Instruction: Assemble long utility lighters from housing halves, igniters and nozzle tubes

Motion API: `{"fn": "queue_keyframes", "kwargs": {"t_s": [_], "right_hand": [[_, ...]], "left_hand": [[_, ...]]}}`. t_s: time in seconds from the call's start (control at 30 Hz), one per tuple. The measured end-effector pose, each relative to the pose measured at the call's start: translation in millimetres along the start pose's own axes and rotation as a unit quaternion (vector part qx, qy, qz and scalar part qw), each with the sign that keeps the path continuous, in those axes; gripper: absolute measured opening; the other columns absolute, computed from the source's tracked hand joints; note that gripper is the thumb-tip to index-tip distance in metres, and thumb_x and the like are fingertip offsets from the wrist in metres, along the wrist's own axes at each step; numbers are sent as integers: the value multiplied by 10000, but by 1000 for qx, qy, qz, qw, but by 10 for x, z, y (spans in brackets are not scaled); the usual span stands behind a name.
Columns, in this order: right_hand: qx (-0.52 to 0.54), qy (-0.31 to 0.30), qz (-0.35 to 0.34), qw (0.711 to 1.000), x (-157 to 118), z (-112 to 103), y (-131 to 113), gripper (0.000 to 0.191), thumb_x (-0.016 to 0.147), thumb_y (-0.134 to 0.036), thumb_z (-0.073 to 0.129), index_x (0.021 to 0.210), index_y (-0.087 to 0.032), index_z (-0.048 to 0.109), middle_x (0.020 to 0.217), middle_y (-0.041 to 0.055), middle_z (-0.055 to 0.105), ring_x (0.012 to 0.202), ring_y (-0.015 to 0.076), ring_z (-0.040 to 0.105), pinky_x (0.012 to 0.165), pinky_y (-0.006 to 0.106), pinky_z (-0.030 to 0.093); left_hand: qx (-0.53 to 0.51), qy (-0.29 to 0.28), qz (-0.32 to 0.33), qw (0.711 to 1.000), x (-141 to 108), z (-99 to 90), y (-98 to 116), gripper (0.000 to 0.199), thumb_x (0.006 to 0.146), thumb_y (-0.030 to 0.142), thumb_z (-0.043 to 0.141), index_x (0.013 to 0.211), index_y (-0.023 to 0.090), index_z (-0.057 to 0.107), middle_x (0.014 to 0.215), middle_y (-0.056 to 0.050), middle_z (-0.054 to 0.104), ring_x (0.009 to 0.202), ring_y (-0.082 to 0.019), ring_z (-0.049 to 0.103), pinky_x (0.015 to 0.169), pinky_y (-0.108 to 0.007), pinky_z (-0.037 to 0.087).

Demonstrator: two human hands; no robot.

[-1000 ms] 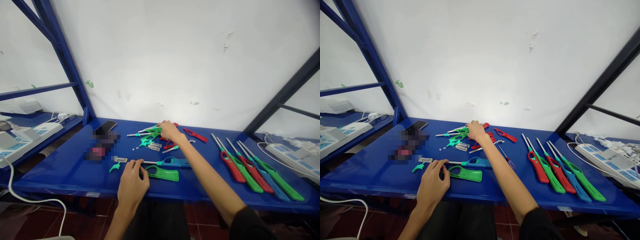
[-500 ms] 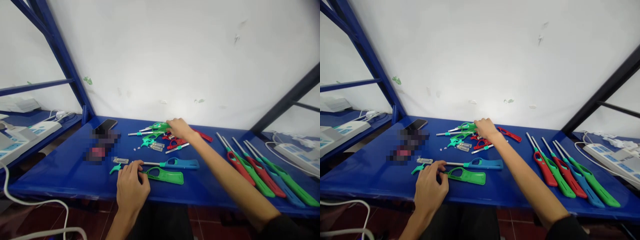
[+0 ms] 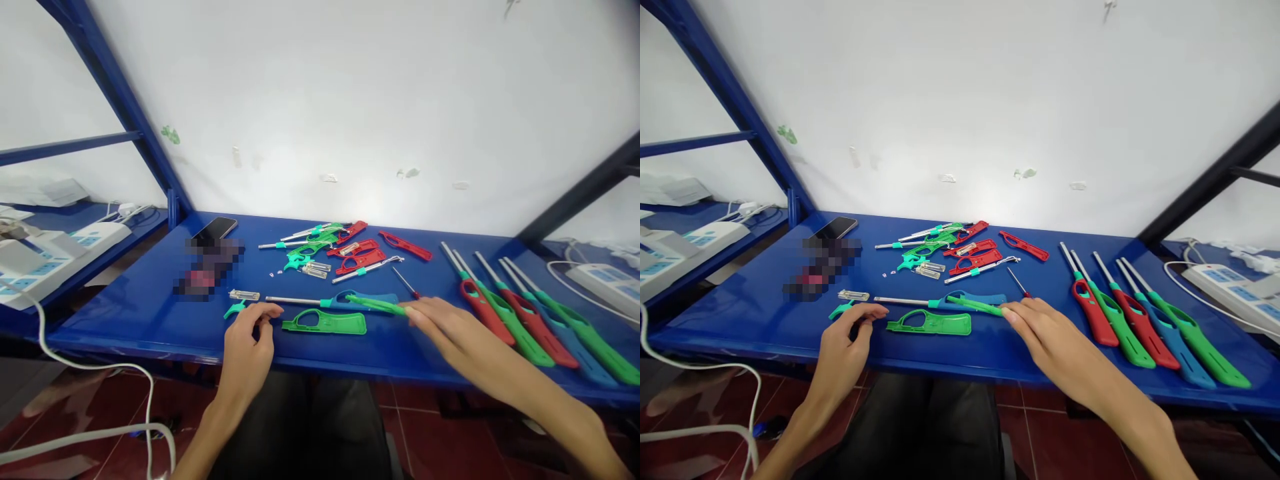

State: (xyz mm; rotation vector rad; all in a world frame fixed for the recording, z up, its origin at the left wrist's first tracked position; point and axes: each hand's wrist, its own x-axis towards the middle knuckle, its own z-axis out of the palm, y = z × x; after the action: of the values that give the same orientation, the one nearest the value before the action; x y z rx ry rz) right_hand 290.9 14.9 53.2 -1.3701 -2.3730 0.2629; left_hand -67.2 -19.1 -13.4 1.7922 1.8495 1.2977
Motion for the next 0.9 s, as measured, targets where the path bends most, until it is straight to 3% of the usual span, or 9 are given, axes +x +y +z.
{"fn": "queue_keyframes", "kwargs": {"t_s": [0.2,0.37,0.5,0.63,0.7,0.8,0.9], "right_hand": [[32,29,-41,998,159,33,-186,319,1141,-387,449,1347,-338,688,1247,74,759,1124,279,727,1100,530,555],[44,54,-57,996,80,262,-504,416,1101,-234,468,1463,-388,603,1206,98,705,1086,311,683,943,533,606],[22,84,-58,995,-82,466,-636,443,1096,-245,485,1507,-382,574,1202,118,692,1059,331,671,879,538,612],[-5,103,-74,992,-148,513,-701,510,1109,-322,509,1616,-375,479,1208,137,697,1098,359,667,887,561,616],[-17,105,-82,991,-178,506,-736,571,1115,-344,507,1675,-376,401,1210,139,702,1084,362,673,880,563,621],[-16,78,-83,993,-250,519,-789,633,1125,-371,490,1728,-379,298,1227,131,715,1076,353,689,879,558,637],[15,25,-66,997,-296,548,-799,631,1126,-447,487,1727,-374,309,1382,117,697,1270,357,670,1051,603,601]], "left_hand": [[-44,-13,-4,999,-92,-132,131,245,1032,380,586,1077,238,781,1077,-72,779,1016,-272,705,943,-428,571],[-95,-32,-32,995,-406,-223,285,333,1066,462,573,1139,231,801,1040,-73,795,1012,-266,736,913,-385,590],[-155,-60,-64,984,-571,-225,401,381,963,486,723,1253,256,814,947,-39,820,894,-246,778,901,-380,623],[-217,-67,-117,967,-501,-181,515,402,872,495,807,1188,249,840,891,-34,836,884,-262,800,1026,-439,600],[-229,-77,-127,962,-436,-163,546,375,892,503,790,1146,233,845,838,-35,829,829,-252,799,953,-408,631],[-251,-95,-143,953,-378,-139,515,398,918,553,757,1063,193,848,690,-35,776,674,-233,763,713,-331,648],[-258,-94,-162,948,-374,-135,393,455,927,596,748,1054,168,838,665,-44,759,647,-225,749,622,-287,613]]}}
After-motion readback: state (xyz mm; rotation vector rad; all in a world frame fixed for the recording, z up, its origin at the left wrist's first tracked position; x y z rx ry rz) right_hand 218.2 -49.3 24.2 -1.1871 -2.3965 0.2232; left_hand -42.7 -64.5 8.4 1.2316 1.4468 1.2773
